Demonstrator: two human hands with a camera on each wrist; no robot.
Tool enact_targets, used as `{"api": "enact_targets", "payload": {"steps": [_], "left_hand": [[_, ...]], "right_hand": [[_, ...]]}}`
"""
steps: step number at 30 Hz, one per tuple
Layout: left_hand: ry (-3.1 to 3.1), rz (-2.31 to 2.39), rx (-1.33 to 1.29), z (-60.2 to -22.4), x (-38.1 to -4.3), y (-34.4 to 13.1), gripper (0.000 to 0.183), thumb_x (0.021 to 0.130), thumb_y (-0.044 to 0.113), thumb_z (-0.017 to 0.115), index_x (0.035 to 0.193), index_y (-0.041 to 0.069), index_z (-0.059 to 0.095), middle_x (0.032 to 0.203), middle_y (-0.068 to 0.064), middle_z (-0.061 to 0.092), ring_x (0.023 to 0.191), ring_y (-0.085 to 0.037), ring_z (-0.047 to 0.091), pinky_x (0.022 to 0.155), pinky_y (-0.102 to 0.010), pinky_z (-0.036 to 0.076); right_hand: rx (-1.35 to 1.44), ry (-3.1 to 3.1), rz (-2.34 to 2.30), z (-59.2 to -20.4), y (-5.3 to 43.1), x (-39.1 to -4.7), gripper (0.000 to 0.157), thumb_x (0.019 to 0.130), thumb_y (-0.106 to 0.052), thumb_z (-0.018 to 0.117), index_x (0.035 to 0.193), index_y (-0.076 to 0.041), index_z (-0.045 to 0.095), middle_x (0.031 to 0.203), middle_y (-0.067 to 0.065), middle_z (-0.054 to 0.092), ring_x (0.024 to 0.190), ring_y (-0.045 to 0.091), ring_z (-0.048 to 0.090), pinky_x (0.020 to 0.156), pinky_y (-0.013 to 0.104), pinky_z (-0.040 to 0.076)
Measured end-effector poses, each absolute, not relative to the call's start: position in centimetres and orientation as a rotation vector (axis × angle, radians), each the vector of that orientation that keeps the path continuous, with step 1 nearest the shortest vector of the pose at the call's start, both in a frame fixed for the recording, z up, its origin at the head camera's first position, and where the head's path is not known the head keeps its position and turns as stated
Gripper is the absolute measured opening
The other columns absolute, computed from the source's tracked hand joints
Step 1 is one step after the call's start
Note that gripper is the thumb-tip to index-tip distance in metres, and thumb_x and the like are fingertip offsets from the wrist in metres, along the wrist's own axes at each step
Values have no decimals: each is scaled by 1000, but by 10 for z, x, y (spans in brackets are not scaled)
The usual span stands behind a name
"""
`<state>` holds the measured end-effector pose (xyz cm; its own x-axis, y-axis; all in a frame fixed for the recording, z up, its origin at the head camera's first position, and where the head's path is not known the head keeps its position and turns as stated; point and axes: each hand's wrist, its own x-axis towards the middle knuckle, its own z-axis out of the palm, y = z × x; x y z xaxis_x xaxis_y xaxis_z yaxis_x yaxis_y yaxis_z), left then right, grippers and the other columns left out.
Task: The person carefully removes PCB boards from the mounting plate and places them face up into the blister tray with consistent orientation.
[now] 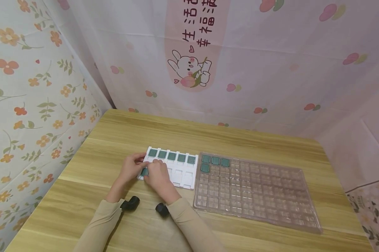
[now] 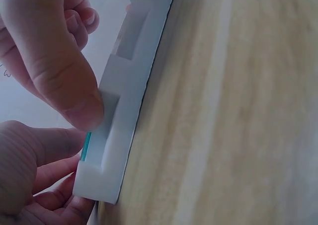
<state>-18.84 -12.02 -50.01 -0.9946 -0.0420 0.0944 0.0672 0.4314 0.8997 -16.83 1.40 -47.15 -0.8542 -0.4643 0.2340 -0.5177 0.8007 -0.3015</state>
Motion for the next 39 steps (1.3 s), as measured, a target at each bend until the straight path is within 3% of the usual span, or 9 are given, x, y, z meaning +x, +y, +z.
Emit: {"api": "enact_targets", "payload": {"steps": [14,23,39], "left_hand": [[-2557,-1619,-27,-500,-188,-120,35,75,-8,71,108,-15,62,94,-25,62,83,-32,62,73,-34,55],[-2565,-1646,-9,-497,-187,-119,34,77,-6,70,109,-14,62,93,-23,62,83,-29,60,71,-28,53],[-2582,-1622,-12,-498,-187,-120,34,77,-6,70,109,-14,62,91,-23,62,82,-29,60,70,-27,53]], "right_hand": [[764,-2878,602,-466,20,-169,18,66,-20,81,69,-8,68,63,-1,48,59,14,47,51,24,39],[735,-2915,660,-457,29,-166,19,68,-17,79,80,-4,73,74,5,61,70,19,59,62,26,49],[704,-2892,692,-454,51,-165,24,69,-17,81,86,0,72,81,8,63,81,24,61,73,31,52]]}}
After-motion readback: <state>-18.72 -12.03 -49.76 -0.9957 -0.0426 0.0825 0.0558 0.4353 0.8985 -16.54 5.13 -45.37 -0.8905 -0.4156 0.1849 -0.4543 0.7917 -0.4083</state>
